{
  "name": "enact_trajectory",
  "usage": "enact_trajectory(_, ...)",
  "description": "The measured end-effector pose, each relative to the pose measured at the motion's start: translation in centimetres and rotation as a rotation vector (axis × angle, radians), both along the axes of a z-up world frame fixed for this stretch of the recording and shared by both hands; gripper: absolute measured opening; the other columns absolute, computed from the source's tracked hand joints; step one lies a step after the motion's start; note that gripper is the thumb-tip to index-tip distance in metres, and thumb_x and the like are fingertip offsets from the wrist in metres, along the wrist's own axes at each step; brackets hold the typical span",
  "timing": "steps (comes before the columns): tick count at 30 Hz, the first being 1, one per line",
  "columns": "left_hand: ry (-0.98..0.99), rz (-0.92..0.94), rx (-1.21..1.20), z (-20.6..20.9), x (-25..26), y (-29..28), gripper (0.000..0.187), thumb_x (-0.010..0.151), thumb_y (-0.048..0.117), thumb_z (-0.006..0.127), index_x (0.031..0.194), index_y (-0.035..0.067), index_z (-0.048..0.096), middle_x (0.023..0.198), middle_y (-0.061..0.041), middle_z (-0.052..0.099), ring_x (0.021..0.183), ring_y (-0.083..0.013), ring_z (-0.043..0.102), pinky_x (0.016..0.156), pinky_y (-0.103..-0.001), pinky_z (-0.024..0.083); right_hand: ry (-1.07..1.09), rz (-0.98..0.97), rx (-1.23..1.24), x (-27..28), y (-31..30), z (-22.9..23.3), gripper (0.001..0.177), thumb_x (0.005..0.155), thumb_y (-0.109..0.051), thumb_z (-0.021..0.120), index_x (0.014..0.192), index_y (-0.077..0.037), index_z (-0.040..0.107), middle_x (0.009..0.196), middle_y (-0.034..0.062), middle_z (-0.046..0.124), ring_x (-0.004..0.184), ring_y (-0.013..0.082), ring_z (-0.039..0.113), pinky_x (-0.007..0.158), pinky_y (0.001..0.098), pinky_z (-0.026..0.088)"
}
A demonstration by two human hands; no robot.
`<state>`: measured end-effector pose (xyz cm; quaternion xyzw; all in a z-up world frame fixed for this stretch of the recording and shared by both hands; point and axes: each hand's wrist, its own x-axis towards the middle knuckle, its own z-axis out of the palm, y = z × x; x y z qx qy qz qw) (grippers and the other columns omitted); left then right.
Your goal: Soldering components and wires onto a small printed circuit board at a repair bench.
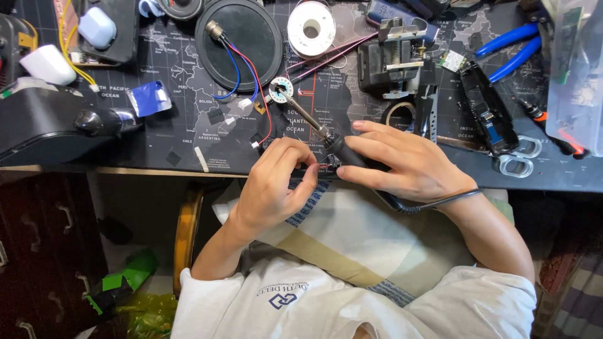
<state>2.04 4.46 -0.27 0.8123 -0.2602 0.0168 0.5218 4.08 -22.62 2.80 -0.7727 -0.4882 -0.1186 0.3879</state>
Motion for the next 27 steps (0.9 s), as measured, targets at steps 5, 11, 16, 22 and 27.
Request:
enact_trajectory(5,0.002,0.004,-0.051,0.5,0.2,-0.2,0.006,0.099,0.000,0.077,0.095,0.003,0.074,0.088,-0.009,0.070,0.078,-0.0260,0.069,0.071,-0.034,0.061,0.026,0.045,0.058,0.2,-0.4,-1.1,0.050,0.120,-0.016,0.031,0.124,-0.005,0.080,0.125,0.0322,0.071,0.099,0.0401,0.075,0.105,0.0670,0.059)
enact_trajectory(11,0.013,0.001,-0.100,0.8,0.8,-0.3,0.016,0.097,0.002,0.082,0.085,0.007,0.071,0.082,-0.004,0.072,0.072,-0.0232,0.069,0.067,-0.030,0.060,0.035,0.028,0.089,0.1,-0.5,-1.5,0.040,0.118,-0.010,0.041,0.121,-0.007,0.080,0.122,0.0318,0.072,0.097,0.0409,0.077,0.101,0.0640,0.063)
enact_trajectory(16,0.076,-0.037,-0.227,1.0,1.3,-0.5,0.016,0.094,-0.002,0.082,0.082,0.005,0.074,0.082,-0.008,0.077,0.068,-0.0243,0.071,0.063,-0.030,0.060,0.108,-0.001,0.149,-0.5,-0.5,-2.3,0.028,0.112,-0.005,0.056,0.122,-0.008,0.081,0.122,0.0313,0.073,0.099,0.0413,0.079,0.098,0.0655,0.065)
enact_trajectory(22,0.114,-0.066,-0.265,1.4,1.7,-0.7,0.011,0.095,-0.002,0.081,0.087,0.002,0.076,0.085,-0.012,0.079,0.070,-0.0273,0.073,0.064,-0.033,0.061,0.107,0.001,0.208,-0.3,0.5,-2.6,0.033,0.115,-0.007,0.049,0.120,-0.005,0.082,0.121,0.0330,0.073,0.102,0.0447,0.080,0.093,0.0637,0.067)
enact_trajectory(27,0.180,-0.103,-0.278,1.9,1.7,-0.3,0.010,0.095,-0.003,0.080,0.088,0.003,0.077,0.089,-0.013,0.081,0.073,-0.0285,0.075,0.065,-0.034,0.060,0.072,-0.021,0.215,-0.1,1.0,-2.3,0.032,0.115,-0.007,0.050,0.122,-0.006,0.081,0.118,0.0325,0.074,0.100,0.0449,0.081,0.091,0.0634,0.068)
